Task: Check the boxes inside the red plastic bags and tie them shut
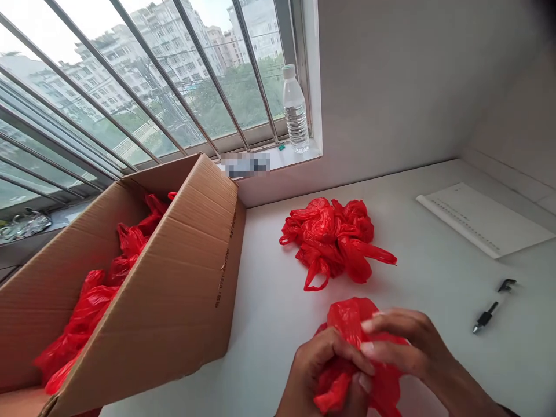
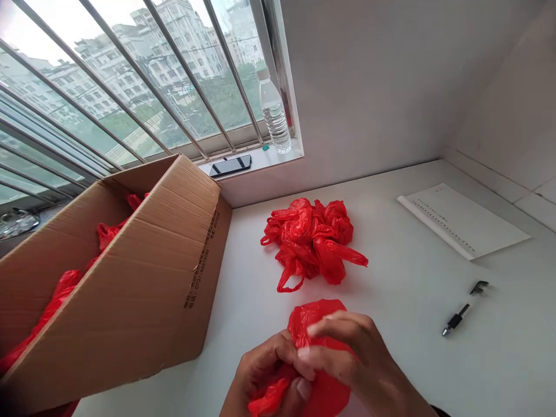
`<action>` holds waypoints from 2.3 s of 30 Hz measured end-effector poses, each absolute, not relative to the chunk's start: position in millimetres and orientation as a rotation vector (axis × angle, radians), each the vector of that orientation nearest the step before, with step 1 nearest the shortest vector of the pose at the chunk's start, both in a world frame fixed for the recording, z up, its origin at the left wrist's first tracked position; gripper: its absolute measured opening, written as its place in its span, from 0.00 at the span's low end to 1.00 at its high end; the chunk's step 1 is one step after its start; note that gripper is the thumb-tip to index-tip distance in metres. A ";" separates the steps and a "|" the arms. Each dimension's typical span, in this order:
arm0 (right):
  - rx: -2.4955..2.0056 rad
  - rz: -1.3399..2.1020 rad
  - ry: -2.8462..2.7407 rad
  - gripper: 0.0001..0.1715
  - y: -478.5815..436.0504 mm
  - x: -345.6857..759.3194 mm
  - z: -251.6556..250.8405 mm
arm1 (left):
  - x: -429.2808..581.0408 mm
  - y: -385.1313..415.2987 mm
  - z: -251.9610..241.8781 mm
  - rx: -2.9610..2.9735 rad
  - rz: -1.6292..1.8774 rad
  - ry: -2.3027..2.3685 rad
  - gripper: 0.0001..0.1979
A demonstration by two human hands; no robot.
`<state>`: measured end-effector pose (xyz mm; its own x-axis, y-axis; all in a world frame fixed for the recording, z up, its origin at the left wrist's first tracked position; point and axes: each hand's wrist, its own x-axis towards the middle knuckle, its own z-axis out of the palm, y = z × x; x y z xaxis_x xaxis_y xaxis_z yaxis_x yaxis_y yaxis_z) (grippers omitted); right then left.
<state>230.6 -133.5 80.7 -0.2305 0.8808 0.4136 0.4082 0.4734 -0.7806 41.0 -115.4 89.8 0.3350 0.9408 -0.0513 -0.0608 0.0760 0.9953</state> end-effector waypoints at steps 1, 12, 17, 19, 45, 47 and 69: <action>-1.076 0.644 -1.856 0.26 -131.3 228.8 79.3 | 39.1 -115.0 90.8 1.346 0.956 0.918 0.07; -1.188 1.024 -1.917 0.17 -130.1 222.7 77.5 | 22.5 -120.1 94.6 1.874 0.978 1.016 0.25; -1.277 1.206 -1.804 0.23 -134.4 215.0 76.9 | 22.9 -124.2 81.4 2.098 1.119 1.196 0.23; -1.313 1.312 -1.711 0.29 -133.7 212.2 79.1 | 23.8 -127.3 76.8 2.142 1.184 1.256 0.22; -1.411 1.402 -1.535 0.35 -134.4 223.0 88.8 | 15.6 -126.0 65.5 1.983 1.139 1.292 0.28; -1.452 1.312 -1.586 0.36 -135.1 225.1 88.4 | 13.3 -123.7 65.3 1.887 1.091 1.455 0.28; -1.136 0.519 -1.626 0.24 -163.3 233.0 110.0 | -1.9 -134.0 108.7 1.389 0.904 1.709 0.16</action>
<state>233.0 -163.3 110.0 -0.0129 0.8668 0.4984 0.4178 0.4575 -0.7849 -1.9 -134.0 108.7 -0.1371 0.9841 -0.1130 0.4608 0.1644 0.8721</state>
